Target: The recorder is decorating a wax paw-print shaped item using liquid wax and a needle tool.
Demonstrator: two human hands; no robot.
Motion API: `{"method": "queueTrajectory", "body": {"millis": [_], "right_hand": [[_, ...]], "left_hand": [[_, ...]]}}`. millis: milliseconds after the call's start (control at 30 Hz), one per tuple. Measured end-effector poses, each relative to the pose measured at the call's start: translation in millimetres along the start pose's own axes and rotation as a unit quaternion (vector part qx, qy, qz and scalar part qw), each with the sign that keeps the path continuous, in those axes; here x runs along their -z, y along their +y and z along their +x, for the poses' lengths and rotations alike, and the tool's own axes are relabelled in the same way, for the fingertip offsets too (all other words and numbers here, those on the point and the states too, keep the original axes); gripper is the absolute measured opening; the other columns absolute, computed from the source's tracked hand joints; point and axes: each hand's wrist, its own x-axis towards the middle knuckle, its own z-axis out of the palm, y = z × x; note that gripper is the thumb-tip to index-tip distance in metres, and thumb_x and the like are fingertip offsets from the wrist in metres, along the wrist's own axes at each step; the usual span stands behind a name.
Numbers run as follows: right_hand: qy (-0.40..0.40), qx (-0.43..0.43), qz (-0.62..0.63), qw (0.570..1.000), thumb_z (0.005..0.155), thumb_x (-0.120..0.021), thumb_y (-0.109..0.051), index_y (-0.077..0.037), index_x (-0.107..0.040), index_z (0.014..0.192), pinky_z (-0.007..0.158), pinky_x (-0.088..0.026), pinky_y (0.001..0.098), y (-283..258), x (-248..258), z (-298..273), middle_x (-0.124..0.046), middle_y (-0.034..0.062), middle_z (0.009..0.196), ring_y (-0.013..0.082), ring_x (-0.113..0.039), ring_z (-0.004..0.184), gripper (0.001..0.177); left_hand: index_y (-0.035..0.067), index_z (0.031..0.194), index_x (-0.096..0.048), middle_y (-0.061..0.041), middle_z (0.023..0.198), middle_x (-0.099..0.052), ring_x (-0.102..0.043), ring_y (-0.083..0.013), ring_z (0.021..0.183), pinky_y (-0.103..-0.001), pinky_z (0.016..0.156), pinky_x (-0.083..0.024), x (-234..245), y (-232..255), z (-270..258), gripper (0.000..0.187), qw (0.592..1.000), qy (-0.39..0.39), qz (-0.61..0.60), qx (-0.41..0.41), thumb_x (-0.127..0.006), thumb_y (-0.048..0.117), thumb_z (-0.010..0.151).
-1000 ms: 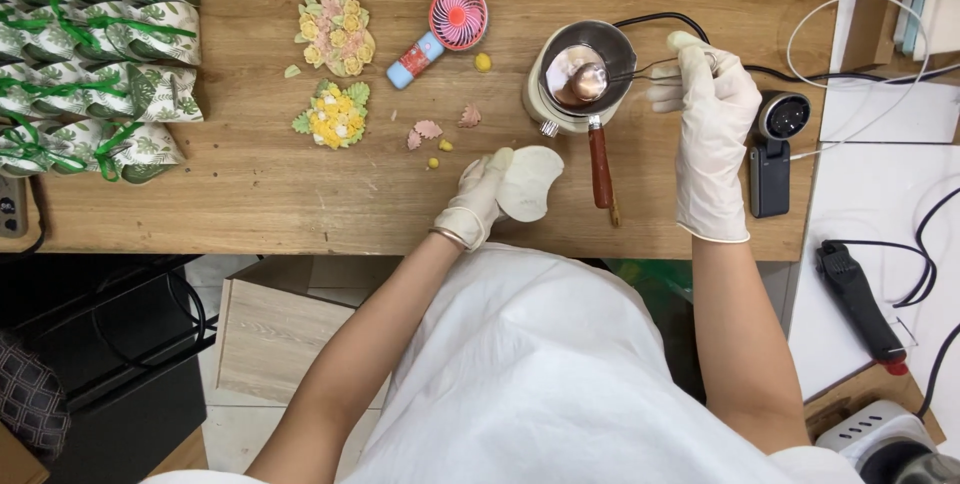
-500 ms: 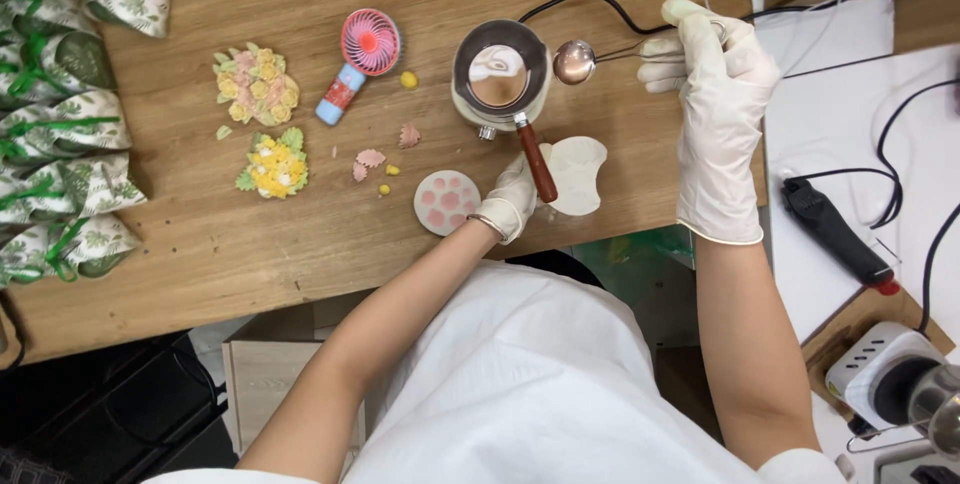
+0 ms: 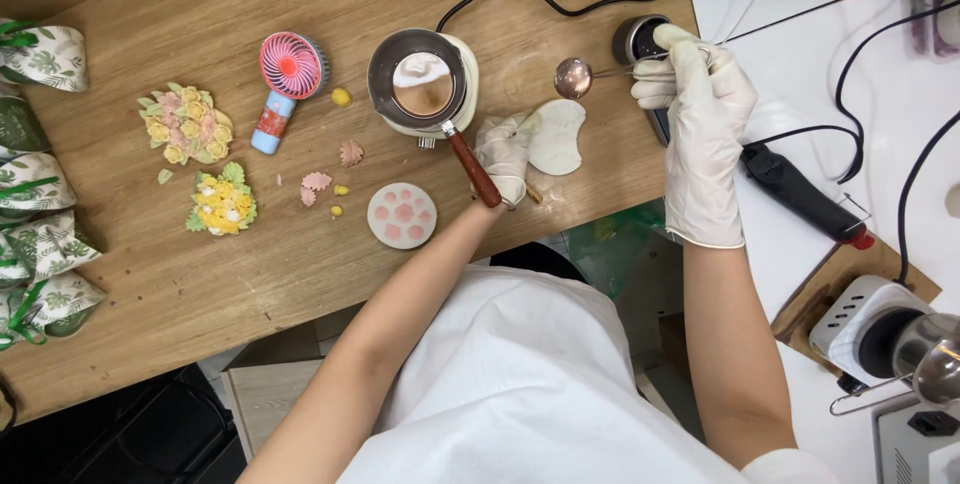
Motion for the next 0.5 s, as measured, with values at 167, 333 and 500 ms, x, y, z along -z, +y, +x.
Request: {"method": "queueTrajectory", "body": {"millis": [167,333,500], "right_hand": [[0.017,-0.025,-0.025,0.999,0.11,-0.061,-0.018,0.003,-0.069,0.121,0.069,-0.058,0.0243,39.9,22.2,-3.1,-0.074,0.0124,0.095,0.0133,-0.069,0.074,0.024],[0.022,-0.027,-0.027,0.999,0.11,-0.061,-0.016,0.002,-0.07,0.12,0.07,-0.059,0.0249,68.6,29.1,-3.7,-0.074,0.0114,0.096,0.0128,-0.069,0.076,0.022],[0.006,-0.026,-0.042,0.999,0.109,-0.06,-0.016,0.001,-0.07,0.12,0.072,-0.06,0.0246,78.4,29.0,-2.3,-0.074,0.0097,0.099,0.0123,-0.071,0.08,0.022]], "left_hand": [[0.001,0.121,-0.074,-0.013,0.112,-0.073,-0.068,-0.0196,0.101,-0.03,0.09,-0.051,-0.6,-19.9,4.8,0.033,0.998,0.042,-0.014,-0.04,-0.073,0.017,0.092],[-0.001,0.137,-0.063,-0.011,0.12,-0.068,-0.063,-0.0154,0.104,-0.028,0.091,-0.055,7.4,-22.2,-11.6,0.039,0.969,-0.06,-0.229,0.07,-0.062,0.014,0.102],[-0.002,0.144,-0.053,-0.01,0.133,-0.063,-0.064,-0.015,0.113,-0.03,0.099,-0.056,33.4,-7.2,-35.2,0.044,0.97,-0.091,-0.217,0.067,-0.058,0.01,0.102]]}}
